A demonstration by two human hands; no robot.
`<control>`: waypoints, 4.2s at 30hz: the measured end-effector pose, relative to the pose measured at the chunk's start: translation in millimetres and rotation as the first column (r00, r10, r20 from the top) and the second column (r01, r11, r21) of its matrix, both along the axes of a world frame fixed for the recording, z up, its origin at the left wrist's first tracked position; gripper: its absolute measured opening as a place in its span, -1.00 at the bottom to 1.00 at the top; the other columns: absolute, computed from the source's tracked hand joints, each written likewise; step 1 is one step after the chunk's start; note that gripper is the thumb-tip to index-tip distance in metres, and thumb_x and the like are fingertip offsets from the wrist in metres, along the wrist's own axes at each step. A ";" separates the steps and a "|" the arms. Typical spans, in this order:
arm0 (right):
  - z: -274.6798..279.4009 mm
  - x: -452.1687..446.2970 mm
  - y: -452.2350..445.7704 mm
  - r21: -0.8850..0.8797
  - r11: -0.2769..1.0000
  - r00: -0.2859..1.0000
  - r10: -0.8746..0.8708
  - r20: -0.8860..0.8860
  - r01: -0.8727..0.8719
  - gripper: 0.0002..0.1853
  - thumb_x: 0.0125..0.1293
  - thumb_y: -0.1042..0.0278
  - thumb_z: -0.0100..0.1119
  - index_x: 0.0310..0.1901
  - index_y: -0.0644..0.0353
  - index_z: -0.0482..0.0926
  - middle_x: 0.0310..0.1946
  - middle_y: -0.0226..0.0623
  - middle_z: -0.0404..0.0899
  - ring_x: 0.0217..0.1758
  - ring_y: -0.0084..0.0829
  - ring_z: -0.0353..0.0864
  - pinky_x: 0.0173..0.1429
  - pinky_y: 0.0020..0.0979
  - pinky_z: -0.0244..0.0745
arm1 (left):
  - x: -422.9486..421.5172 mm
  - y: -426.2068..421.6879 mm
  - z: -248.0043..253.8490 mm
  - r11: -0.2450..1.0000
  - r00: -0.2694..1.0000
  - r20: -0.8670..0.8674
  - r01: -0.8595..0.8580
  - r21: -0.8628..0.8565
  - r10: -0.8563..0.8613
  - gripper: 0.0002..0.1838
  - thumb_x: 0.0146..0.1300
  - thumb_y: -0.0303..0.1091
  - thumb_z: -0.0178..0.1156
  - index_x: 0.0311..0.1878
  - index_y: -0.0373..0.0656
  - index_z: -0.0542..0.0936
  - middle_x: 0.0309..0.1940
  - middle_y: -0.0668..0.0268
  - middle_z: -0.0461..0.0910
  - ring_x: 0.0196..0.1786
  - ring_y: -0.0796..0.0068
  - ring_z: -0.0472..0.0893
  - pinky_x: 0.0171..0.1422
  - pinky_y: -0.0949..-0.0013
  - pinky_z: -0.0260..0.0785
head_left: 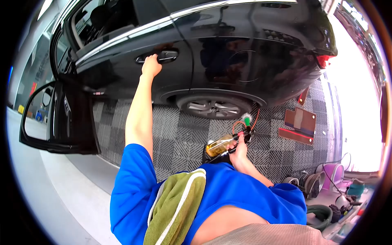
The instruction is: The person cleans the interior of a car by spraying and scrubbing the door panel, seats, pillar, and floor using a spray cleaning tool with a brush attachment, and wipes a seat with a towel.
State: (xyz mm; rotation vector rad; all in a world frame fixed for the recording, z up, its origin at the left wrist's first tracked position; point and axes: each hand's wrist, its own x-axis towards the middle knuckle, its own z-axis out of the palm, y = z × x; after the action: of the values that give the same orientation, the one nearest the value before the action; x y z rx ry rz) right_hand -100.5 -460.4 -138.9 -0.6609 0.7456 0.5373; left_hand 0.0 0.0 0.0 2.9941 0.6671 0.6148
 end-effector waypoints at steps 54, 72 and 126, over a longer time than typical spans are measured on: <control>269.3 -158.0 413.0 -0.284 -0.049 -0.283 -0.029 0.959 -0.957 -0.70 0.36 0.35 0.08 0.03 0.36 0.48 -0.43 -0.41 0.53 -0.76 -0.80 0.21 -0.70 -0.70 0.07 | -675.6 -23.3 75.5 0.242 0.139 0.623 -0.967 -0.084 0.769 -0.76 0.36 -0.31 -0.06 -0.13 -0.34 0.40 -0.20 -0.12 0.50 -0.08 -0.16 0.46 -0.01 0.03 0.31; 225.3 -214.0 417.6 -0.451 -0.096 -0.453 -0.002 0.891 -0.887 -0.67 0.27 0.34 0.20 0.02 0.29 0.52 -0.36 -0.36 0.53 -0.30 -0.64 0.43 -0.16 -0.56 0.39 | -705.1 -5.5 86.0 0.340 0.159 0.610 -0.920 -0.193 0.777 -0.71 0.40 -0.30 -0.12 0.05 -0.28 0.38 -0.09 -0.10 0.50 0.02 -0.09 0.48 0.10 0.14 0.31; 271.4 16.6 733.6 -0.165 0.702 0.024 0.251 0.968 -0.692 -0.86 0.27 0.44 0.21 -0.37 0.31 0.50 -0.74 -0.58 0.30 -0.77 -0.80 0.19 -0.71 -0.65 0.02 | -318.2 120.8 -239.4 0.249 0.693 -0.021 -0.287 -0.925 0.720 -0.42 0.27 -0.05 0.15 0.24 -0.24 0.37 0.16 -0.01 0.43 0.24 0.12 0.40 0.31 0.26 0.22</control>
State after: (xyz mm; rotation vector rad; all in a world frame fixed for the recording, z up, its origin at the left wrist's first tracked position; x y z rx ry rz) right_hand -83.9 273.2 132.5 -0.7364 -0.9171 0.7304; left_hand -318.2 120.8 -239.4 1.4993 1.4131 0.5928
